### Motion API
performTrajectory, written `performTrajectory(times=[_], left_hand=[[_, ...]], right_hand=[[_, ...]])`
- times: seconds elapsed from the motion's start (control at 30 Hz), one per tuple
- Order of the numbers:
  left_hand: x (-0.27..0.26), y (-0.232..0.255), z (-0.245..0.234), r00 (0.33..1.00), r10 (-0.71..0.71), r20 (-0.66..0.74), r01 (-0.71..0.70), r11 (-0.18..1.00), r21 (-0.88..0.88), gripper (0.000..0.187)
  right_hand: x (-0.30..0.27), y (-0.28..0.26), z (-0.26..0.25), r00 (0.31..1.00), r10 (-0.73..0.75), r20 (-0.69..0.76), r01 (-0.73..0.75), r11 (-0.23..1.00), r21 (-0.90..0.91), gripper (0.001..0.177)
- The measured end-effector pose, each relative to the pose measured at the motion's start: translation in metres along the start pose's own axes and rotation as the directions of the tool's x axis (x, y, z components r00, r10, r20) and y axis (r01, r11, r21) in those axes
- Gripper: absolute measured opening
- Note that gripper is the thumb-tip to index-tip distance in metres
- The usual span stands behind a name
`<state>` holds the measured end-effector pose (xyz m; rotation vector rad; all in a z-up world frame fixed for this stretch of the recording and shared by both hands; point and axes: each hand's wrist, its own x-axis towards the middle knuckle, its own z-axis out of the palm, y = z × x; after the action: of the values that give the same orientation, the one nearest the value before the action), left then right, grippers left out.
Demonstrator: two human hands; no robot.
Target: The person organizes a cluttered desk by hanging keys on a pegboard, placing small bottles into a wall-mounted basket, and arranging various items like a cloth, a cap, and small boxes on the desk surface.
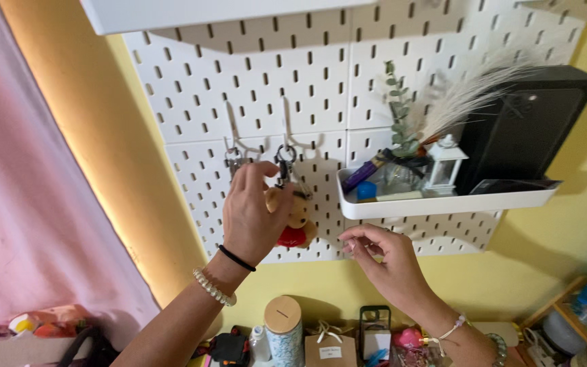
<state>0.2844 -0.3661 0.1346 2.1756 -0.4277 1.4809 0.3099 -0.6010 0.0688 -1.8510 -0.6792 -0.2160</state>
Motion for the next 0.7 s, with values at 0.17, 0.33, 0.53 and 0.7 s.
performTrajectory(times=[0.17,0.33,0.53,0.7], left_hand=[[-0.003,-0.008,0.011,0.982,-0.179,0.066,0.183,0.981,-0.069,0.029],[0.003,-0.017,0.012,0.98,-0.196,0.037,0.198,0.977,-0.076,0.026],[0.028,-0.034,0.031,0.914,-0.405,0.035,0.404,0.897,-0.177,0.023],[0.037,-0.037,0.027,0.904,-0.421,0.071,0.425,0.874,-0.236,0.02]], right_hand=[[-0.002,-0.007,-0.01,0.927,-0.346,-0.145,0.33,0.936,-0.122,0.018],[0.019,-0.03,0.0,0.777,-0.604,-0.177,0.558,0.792,-0.249,0.016],[0.085,-0.061,0.019,0.823,-0.558,-0.106,0.54,0.827,-0.158,0.019],[0.104,-0.074,0.032,0.926,-0.343,-0.158,0.355,0.933,0.053,0.018]])
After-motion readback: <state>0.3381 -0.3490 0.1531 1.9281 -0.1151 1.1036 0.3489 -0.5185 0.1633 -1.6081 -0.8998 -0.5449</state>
